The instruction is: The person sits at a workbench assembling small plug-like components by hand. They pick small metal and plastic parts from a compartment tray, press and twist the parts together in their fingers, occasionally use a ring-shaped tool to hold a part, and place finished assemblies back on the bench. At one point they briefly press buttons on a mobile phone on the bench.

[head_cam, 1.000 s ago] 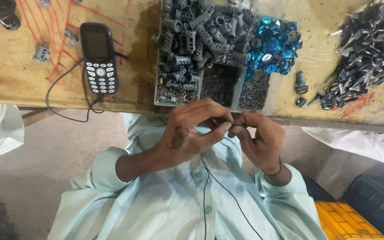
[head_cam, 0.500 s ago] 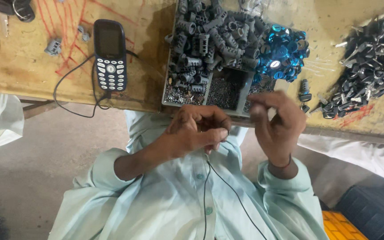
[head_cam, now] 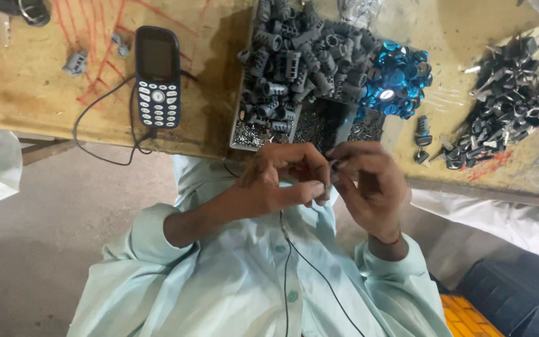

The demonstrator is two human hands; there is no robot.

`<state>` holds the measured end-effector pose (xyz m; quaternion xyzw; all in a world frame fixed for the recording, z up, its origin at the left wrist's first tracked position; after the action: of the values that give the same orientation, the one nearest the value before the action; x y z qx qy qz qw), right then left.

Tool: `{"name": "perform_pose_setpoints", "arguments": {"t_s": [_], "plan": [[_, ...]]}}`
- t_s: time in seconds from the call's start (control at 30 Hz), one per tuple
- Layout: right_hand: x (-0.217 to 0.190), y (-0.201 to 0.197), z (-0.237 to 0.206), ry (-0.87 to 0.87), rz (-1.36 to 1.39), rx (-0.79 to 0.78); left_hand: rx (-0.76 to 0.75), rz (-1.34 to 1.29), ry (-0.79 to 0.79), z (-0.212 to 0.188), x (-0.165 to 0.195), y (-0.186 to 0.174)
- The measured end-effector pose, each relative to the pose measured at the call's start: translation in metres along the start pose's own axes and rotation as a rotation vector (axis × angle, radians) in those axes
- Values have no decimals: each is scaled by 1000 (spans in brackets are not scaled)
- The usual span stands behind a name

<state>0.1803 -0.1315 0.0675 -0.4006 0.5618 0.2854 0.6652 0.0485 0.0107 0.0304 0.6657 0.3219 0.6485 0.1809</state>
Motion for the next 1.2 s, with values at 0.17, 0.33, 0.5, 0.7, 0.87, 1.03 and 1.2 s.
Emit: {"name": "perform_pose_setpoints", "arguments": {"t_s": [0.17, 0.33, 0.5, 0.7, 0.87, 1.03, 1.2], "plan": [[22, 2, -17, 93, 72, 23, 91, -107, -112, 2, -9, 4], [0, 4, -18, -169, -488, 76, 277, 103, -174, -6, -9, 8], [-9, 5, -15, -301, -653, 63, 318, 97, -151, -9, -7, 14], [-10, 1, -15, -312, -637, 48, 341, 174, 35, -10, -12, 19], [-3, -5, -14, -228, -498, 59, 290, -28, -19, -3, -26, 14], [5, -5, -15, -93, -344, 92, 328, -43, -56, -4, -28, 15], [2, 0, -18, -252, -473, 134, 351, 42, 4, -10, -20, 21]]}}
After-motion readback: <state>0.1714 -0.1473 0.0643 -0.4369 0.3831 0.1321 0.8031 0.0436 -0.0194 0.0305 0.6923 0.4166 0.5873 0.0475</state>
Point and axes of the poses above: each hand's wrist, its own z-axis towards the middle knuckle, its own y-axis out of the palm, x = y × z, the point moved 3 cm from there along z, towards the middle knuckle, and after that the axes turned 2 degrees about y, right-handed, at the moved point
